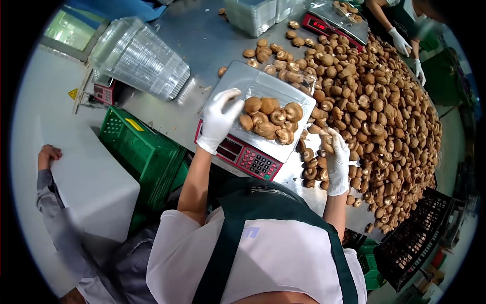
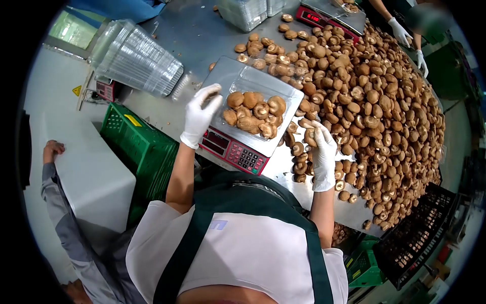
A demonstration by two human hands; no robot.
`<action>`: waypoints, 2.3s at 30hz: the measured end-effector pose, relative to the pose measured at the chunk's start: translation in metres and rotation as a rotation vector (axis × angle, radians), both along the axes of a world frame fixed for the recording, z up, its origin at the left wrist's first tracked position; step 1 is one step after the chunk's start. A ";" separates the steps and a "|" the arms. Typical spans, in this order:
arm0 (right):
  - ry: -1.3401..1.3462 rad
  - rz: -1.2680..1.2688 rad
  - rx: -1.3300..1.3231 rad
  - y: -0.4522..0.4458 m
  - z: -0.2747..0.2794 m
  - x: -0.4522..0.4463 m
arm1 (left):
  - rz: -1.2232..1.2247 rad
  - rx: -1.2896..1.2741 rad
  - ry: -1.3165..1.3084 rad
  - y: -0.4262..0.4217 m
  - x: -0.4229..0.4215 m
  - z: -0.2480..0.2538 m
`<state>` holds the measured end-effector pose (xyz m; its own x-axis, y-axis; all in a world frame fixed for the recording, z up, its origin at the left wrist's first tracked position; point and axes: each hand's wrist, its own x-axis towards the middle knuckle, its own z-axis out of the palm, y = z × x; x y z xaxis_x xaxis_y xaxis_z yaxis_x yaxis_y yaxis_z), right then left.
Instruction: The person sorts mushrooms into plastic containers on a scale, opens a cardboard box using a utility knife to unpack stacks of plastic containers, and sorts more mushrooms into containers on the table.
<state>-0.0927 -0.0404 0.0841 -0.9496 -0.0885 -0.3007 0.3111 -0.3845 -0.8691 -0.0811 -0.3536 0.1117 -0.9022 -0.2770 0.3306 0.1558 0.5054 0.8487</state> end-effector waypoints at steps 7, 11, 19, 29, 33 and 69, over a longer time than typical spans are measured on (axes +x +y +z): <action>-0.050 0.025 -0.095 -0.004 0.006 0.004 | -0.506 -0.732 -0.018 0.061 -0.003 0.007; 0.048 0.154 -0.123 -0.003 0.008 0.007 | -0.560 -0.889 -0.100 0.078 -0.005 -0.006; 0.094 0.207 0.102 -0.016 0.022 0.014 | -0.466 -0.697 -0.006 0.072 -0.008 0.020; 0.885 0.284 1.015 -0.065 0.021 0.028 | -0.014 0.282 0.003 0.036 0.024 0.019; 0.551 0.251 0.700 -0.045 0.031 0.046 | -0.099 0.018 0.042 0.070 0.048 0.020; 0.069 -0.003 1.154 0.104 -0.024 0.125 | -0.051 0.242 -0.277 0.028 0.030 -0.033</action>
